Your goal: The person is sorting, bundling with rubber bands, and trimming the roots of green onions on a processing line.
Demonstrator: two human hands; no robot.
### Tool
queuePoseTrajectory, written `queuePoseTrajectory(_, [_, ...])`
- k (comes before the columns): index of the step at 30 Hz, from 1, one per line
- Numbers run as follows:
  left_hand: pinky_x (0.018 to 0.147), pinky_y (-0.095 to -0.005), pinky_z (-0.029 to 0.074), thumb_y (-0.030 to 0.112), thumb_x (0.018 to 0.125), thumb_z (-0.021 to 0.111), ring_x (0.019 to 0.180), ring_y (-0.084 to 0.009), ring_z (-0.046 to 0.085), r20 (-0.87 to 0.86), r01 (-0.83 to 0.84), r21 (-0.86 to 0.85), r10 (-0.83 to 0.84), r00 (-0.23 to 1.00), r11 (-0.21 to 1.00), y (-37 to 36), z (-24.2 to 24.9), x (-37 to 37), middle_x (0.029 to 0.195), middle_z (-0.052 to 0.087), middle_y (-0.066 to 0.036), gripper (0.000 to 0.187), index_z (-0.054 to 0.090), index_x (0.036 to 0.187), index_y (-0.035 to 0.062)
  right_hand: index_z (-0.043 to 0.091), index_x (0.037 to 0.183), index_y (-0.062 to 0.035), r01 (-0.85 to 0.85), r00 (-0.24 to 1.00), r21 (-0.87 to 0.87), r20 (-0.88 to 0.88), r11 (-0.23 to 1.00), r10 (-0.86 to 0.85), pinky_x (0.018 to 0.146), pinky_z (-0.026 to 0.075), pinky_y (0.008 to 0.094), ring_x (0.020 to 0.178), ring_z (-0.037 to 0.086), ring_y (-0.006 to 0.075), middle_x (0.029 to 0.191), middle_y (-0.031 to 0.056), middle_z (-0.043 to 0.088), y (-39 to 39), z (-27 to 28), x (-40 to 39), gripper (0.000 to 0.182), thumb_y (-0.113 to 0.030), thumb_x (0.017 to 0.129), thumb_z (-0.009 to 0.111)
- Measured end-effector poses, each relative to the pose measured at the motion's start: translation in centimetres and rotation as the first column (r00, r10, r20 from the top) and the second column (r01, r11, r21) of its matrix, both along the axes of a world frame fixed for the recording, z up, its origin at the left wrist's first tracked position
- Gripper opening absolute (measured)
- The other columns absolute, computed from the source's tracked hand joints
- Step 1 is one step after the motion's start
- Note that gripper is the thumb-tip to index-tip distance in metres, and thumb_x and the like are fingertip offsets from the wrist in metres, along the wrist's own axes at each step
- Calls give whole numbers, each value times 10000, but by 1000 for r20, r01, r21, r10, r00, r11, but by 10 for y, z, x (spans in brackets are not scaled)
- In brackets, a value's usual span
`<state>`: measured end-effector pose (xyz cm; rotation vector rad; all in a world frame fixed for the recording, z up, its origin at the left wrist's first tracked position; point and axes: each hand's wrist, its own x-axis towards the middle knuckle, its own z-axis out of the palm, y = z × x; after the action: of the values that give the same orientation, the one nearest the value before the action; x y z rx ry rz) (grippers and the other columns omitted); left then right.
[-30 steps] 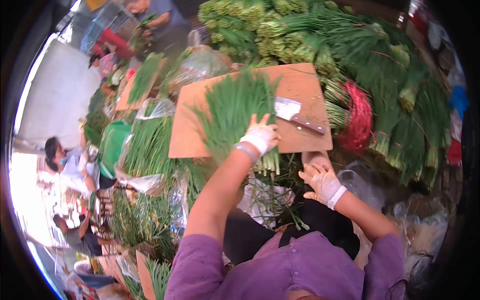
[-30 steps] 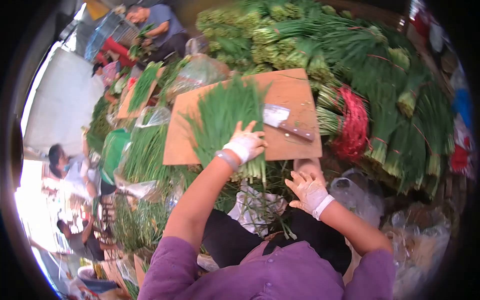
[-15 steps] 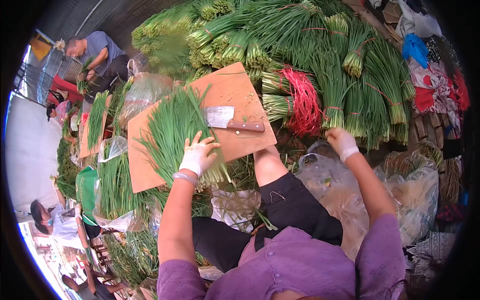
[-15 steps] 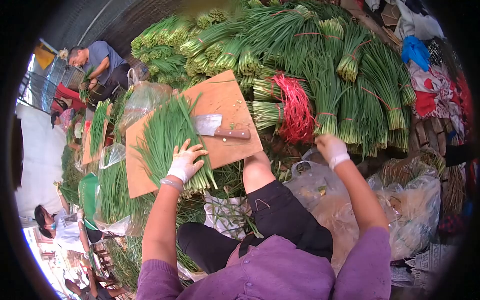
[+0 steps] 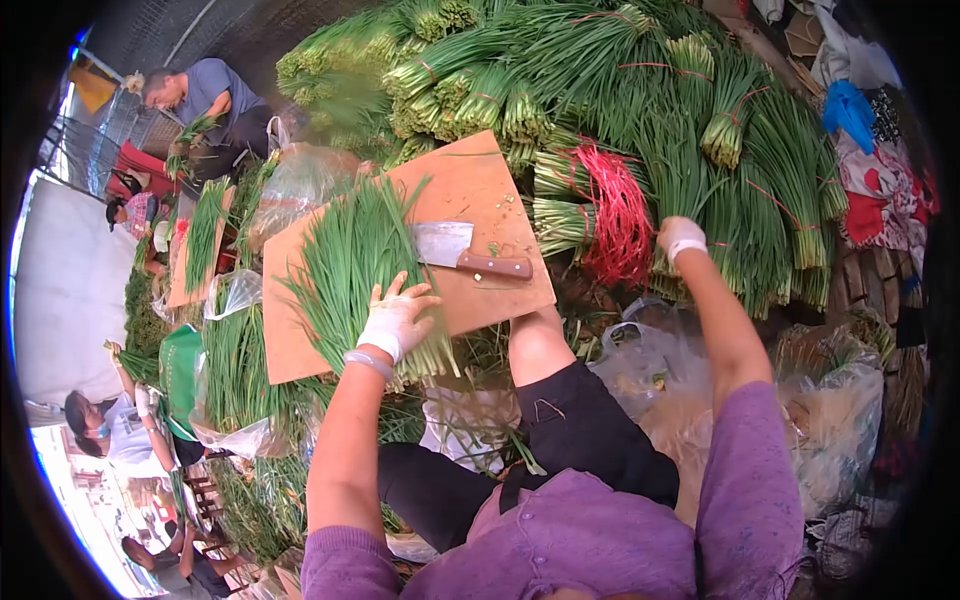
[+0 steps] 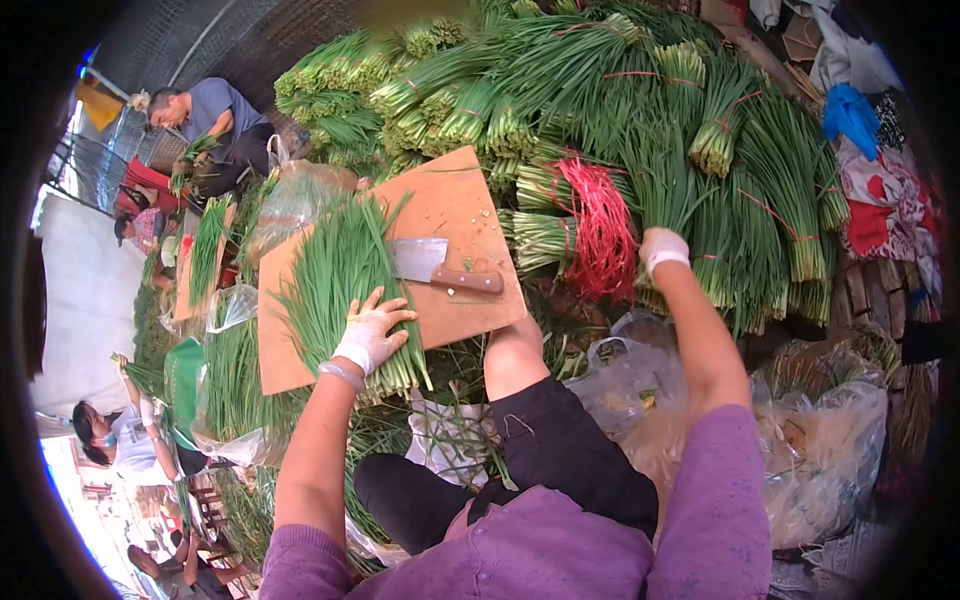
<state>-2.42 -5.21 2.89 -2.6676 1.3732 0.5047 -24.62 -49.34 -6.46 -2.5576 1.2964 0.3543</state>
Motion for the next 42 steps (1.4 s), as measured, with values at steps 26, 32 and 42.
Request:
queuePoseTrajectory(26, [640,-256,473,12,752,674,674,-164,572,-231,-192,-967,-261,937,168,-21,62,-198,796,570,-63,238,638,984,51,633,942,-18,-599,256,746,523,292,-813,474,385,181,539,522,67,706,13,612,290,142,-62,137,-128,862,615])
queuePoseTrajectory(32, [702,-239,469,-23,791,634,742,-122,579,-726,-685,-687,-240,644,240,20,27,-217,828,609,-53,97,628,886,-1,611,977,-77,-605,302,795,186,-37,-935,458,367,137,539,465,13,656,-75,503,283,114,-64,137,-161,870,620])
queuePoseTrajectory(42, [430,-171,369,-2,809,630,540,-75,516,-983,-987,156,-109,-150,-41,73,-160,-164,743,618,-43,215,628,1024,-14,655,949,-81,-222,457,890,457,399,-763,438,322,144,525,490,5,732,-27,630,220,67,0,153,-211,870,632])
